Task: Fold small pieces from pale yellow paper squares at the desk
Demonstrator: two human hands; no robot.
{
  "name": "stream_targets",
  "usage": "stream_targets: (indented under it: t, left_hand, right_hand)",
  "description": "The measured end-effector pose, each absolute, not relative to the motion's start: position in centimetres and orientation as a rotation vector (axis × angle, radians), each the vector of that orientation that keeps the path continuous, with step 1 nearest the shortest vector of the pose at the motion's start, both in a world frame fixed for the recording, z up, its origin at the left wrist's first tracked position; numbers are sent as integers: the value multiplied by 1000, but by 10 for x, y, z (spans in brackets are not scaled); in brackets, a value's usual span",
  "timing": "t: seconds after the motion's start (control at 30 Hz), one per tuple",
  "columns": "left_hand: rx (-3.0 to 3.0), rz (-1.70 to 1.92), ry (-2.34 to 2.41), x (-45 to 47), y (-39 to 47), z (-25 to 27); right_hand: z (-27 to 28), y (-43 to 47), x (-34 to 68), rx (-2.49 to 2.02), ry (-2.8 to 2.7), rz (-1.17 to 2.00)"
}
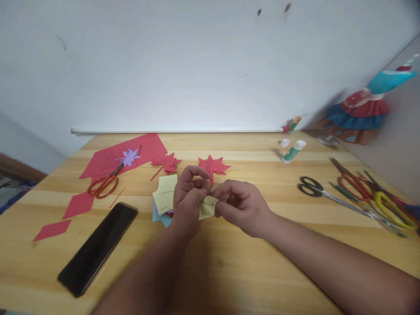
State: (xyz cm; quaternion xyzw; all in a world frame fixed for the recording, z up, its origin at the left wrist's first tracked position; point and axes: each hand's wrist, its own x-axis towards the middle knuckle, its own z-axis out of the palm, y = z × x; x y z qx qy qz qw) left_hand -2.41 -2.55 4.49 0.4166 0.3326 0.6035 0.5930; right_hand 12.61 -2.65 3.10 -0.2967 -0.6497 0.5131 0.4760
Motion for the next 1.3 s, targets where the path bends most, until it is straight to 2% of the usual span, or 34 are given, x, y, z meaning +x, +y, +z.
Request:
stream_targets:
  t: [0.1, 0.23, 0.47, 0.63, 0.8, 1.07, 1.3]
  left_hand:
    - [986, 1379, 796, -26, -25, 46]
    - [1022, 1316, 796, -30, -23, 47]
    - [979, 1239, 869, -30, -18, 45]
    - [796, 1352, 987, -27, -11, 37]
    - [799, 1255, 804, -25, -10, 37]
    - [909, 1237, 791, -21, -13, 34]
    - [937, 1298, 795, -23, -14, 30]
  right_hand:
    - [31, -25, 124, -675, -1486, 1465]
    - [30, -23, 123, -626, -1424, 1531]
    - [29, -24, 124, -619, -1459, 1407]
    - [28, -21, 123, -642, -1427, 1142]
    - [24, -14, 124, -655, -1391, 921]
    - [22, -12, 126, -610, -1417, 871]
    - [19, -15, 125, -603, -1423, 967]
